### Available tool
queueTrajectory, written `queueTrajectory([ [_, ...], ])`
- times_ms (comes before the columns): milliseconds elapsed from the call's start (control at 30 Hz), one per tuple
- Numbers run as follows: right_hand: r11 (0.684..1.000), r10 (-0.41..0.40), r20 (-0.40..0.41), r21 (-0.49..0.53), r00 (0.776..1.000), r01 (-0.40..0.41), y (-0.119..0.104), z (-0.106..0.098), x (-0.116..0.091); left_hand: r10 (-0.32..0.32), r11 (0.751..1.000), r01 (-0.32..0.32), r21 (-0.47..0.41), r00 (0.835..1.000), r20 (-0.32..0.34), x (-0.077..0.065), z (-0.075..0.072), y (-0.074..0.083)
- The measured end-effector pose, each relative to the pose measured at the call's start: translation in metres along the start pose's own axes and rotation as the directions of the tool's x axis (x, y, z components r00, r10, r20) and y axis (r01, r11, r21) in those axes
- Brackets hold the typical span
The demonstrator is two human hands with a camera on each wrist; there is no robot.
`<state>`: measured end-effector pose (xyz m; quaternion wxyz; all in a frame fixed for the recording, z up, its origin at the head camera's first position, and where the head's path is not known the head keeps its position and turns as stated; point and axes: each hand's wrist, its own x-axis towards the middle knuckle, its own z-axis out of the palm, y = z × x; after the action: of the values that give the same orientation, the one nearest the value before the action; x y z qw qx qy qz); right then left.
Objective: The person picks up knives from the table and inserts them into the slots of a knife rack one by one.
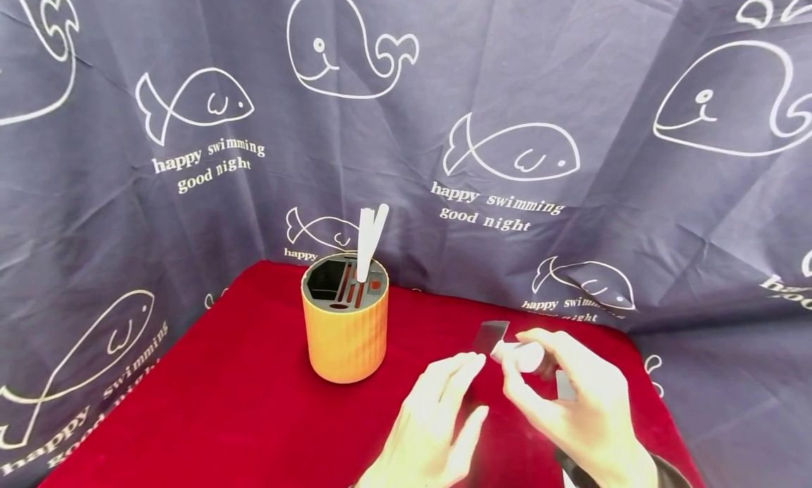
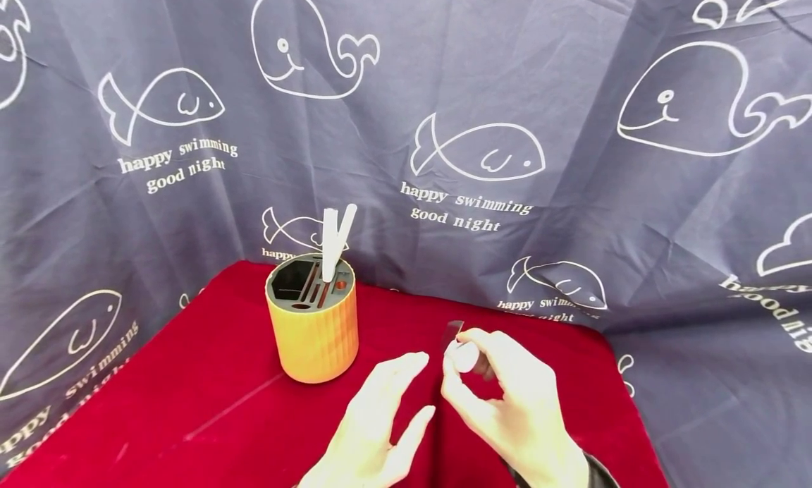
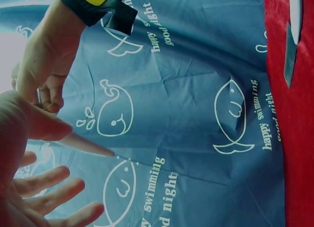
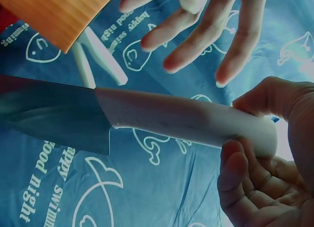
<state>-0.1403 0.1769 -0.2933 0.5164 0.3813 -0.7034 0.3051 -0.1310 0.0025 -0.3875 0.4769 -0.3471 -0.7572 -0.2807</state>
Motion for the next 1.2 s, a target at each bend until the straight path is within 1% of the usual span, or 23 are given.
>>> queueTrajectory([
  [200, 0.998, -0.056, 0.011, 0.022, 0.998, 0.056, -0.006, 0.001, -0.001, -0.028, 0.998, 0.030, -0.057, 0.999, 0.042, 0.003, -0.002, 0.005],
  [367, 0.994, -0.092, 0.018, 0.067, 0.996, 0.091, -0.007, 0.002, 0.000, -0.029, 0.997, 0.033, -0.073, 0.999, 0.044, 0.005, -0.004, 0.007],
  [900, 0.992, -0.101, 0.038, 0.076, 0.994, 0.098, -0.010, 0.001, -0.003, -0.037, 0.998, 0.039, -0.045, 0.998, 0.048, 0.003, -0.002, 0.008],
  [1200, 0.991, -0.107, 0.040, 0.091, 0.994, 0.103, -0.013, 0.003, -0.003, -0.038, 0.998, 0.039, -0.042, 0.999, 0.020, 0.003, -0.003, 0.008],
])
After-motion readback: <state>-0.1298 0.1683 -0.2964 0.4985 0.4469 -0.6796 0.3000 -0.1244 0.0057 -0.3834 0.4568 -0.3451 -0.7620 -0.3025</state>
